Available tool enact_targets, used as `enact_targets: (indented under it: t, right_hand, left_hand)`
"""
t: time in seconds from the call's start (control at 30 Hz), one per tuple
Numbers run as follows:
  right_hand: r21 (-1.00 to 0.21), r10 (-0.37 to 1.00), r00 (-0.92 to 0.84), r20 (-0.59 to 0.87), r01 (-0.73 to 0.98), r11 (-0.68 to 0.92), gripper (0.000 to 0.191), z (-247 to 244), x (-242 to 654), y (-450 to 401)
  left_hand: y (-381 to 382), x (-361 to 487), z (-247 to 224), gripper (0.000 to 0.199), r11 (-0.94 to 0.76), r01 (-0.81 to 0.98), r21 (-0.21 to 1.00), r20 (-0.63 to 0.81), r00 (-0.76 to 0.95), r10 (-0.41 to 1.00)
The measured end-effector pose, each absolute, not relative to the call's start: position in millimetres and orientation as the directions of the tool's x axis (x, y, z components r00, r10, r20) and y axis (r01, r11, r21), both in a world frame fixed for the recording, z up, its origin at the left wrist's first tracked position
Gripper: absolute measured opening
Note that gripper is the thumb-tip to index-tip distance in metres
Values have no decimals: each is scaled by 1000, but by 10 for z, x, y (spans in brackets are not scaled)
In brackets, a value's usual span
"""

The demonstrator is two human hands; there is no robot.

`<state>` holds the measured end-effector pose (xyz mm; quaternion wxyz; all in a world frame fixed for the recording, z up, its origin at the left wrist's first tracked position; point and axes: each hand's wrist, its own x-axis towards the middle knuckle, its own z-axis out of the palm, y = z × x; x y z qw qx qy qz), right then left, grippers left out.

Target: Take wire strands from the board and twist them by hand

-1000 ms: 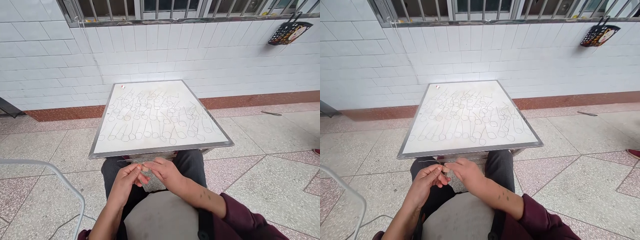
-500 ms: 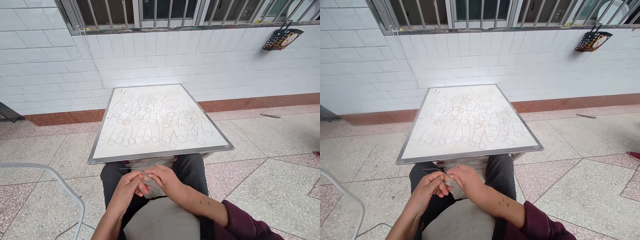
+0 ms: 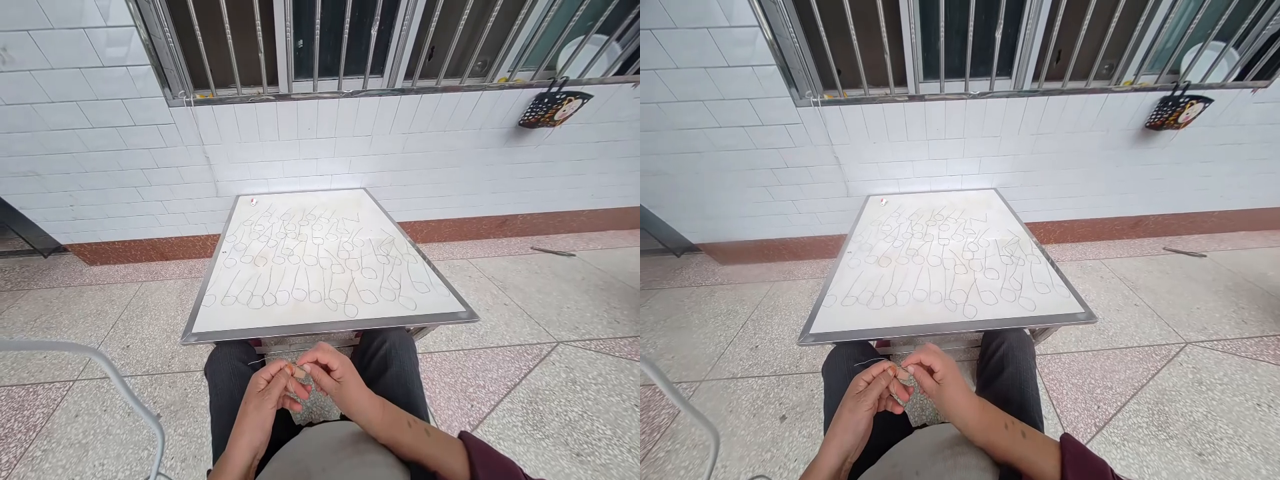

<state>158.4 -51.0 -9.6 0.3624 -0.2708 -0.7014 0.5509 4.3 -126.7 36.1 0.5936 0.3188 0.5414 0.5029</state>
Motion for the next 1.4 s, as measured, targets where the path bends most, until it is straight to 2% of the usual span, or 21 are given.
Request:
enact_targets:
  t: [0.17, 0.3, 0.43, 0.7, 0.87, 1.13, 1.3, 1.4]
  right_hand:
    - [-929, 772, -559, 302, 8, 369, 24, -104, 1587, -514]
    - [-912, 759, -567, 319, 34, 409, 23, -72, 1600, -527]
    - [-924, 784, -543, 300, 39, 381, 25, -52, 1598, -549]
    - [-988, 806, -575, 142, -35, 149, 33, -145, 1541, -532]
    - [-958, 816, -521, 251, -15, 285, 33, -180, 1543, -500]
    - [-940, 822, -493, 284, 26, 340, 35, -152, 1556, -512]
    - [-977, 808, -560, 183, -13, 212, 37, -220, 1529, -513]
    - [-964, 789, -586, 184, 49, 261, 38, -222, 1536, -497]
  left_hand:
    - [-1297, 20, 377, 46, 291, -243, 925, -317, -74, 946]
    - [-1307, 33, 384, 45, 299, -232, 926, -325, -80, 942]
    - [-1308, 56, 388, 44, 305, -207, 930, -328, -85, 941]
    - [-1293, 76, 307, 39, 250, -132, 959, -268, -151, 951]
    - [-1284, 87, 215, 37, 208, -120, 971, -224, -146, 964]
    - [-1299, 121, 167, 33, 147, -171, 974, -179, -190, 965]
    - [-1296, 102, 163, 30, 197, -101, 975, -214, -202, 956]
    - [-1291, 92, 161, 28, 227, -92, 970, -243, -233, 942]
